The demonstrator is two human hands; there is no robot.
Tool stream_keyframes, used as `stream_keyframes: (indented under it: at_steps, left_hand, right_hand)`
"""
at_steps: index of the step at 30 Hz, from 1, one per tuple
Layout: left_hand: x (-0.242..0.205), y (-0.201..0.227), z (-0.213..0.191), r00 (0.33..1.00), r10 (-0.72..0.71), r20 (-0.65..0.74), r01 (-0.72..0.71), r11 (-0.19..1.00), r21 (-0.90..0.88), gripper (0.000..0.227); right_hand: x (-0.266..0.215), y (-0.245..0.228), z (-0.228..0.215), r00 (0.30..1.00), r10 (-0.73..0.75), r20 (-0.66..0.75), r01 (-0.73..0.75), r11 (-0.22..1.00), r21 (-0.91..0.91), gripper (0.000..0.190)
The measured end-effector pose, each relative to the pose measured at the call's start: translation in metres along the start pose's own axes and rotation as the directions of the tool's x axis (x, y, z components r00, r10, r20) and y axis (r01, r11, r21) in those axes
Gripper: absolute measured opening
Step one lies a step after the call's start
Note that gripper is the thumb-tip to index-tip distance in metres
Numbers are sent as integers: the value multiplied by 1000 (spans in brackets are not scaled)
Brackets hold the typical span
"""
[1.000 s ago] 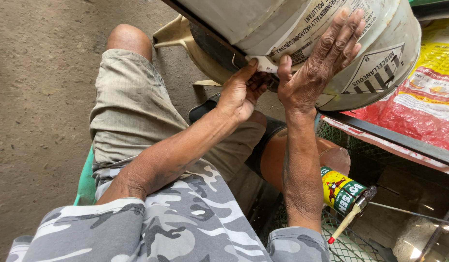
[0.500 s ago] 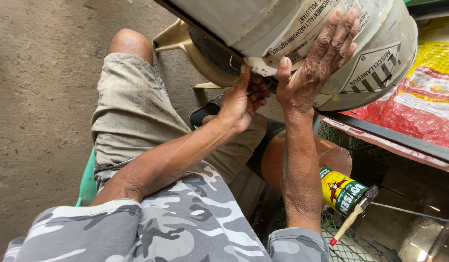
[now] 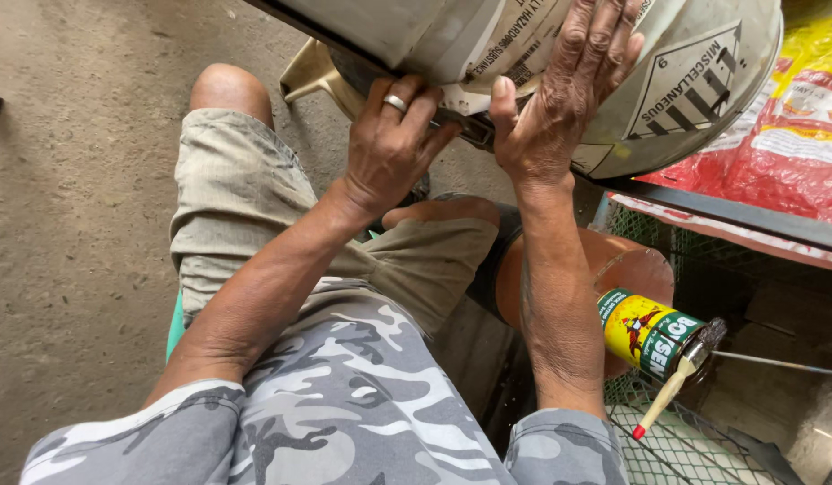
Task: The person peels a paper label off the side of a large white plastic drum using their hands. The label is removed in sections and crumpled as it is pulled away from the drum surface.
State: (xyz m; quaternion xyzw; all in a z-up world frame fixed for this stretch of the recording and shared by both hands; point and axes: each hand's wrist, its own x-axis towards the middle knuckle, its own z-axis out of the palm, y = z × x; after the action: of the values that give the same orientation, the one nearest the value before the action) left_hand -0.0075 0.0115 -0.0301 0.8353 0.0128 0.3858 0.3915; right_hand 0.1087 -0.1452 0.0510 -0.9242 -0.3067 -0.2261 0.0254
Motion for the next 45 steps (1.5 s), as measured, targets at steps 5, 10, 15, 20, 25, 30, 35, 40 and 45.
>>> stream_keyframes:
  at_steps: [5, 10, 15, 20, 25, 30, 35, 40, 45]
  left_hand:
    - [11, -1, -4, 999, 31, 9, -32, 997, 72, 31]
    - [14, -4, -9, 992, -105, 72, 114, 985, -133, 19]
    - [19, -2, -10, 982, -177, 71, 190, 950, -246, 16]
    - [14, -1, -7, 997, -45, 57, 51, 992, -112, 21]
    - [4, -2, 7, 997, 43, 64, -43, 999, -13, 27]
    - [0, 2, 12, 997, 28, 68, -32, 998, 57, 29]
    - [0, 8, 10, 998, 26, 60, -29, 999, 46, 34]
    - [3, 10, 7, 999, 15, 45, -15, 1000, 7, 35]
    - [4, 16, 10, 999, -18, 48, 17, 1000, 18, 33]
  right_hand:
    - [-2, 3, -1, 999, 6, 47, -4, 999, -40, 83]
    - [-4, 6, 2, 999, 18, 51, -17, 1000, -10, 81]
    - [-11, 13, 11, 1000, -18, -4, 18, 1000, 0, 78]
    - [-14, 16, 17, 999, -31, -39, 32, 999, 19, 75]
    - [-10, 13, 14, 999, -25, -25, 25, 1000, 9, 75]
    - [-8, 7, 7, 1000, -3, -2, 3, 1000, 23, 76]
    - [-4, 4, 6, 1000, -1, -19, 1, 1000, 12, 77]
    - [-5, 3, 5, 1000, 13, 1, -13, 1000, 10, 76]
    - [-4, 3, 5, 1000, 18, -6, -18, 1000, 12, 77]
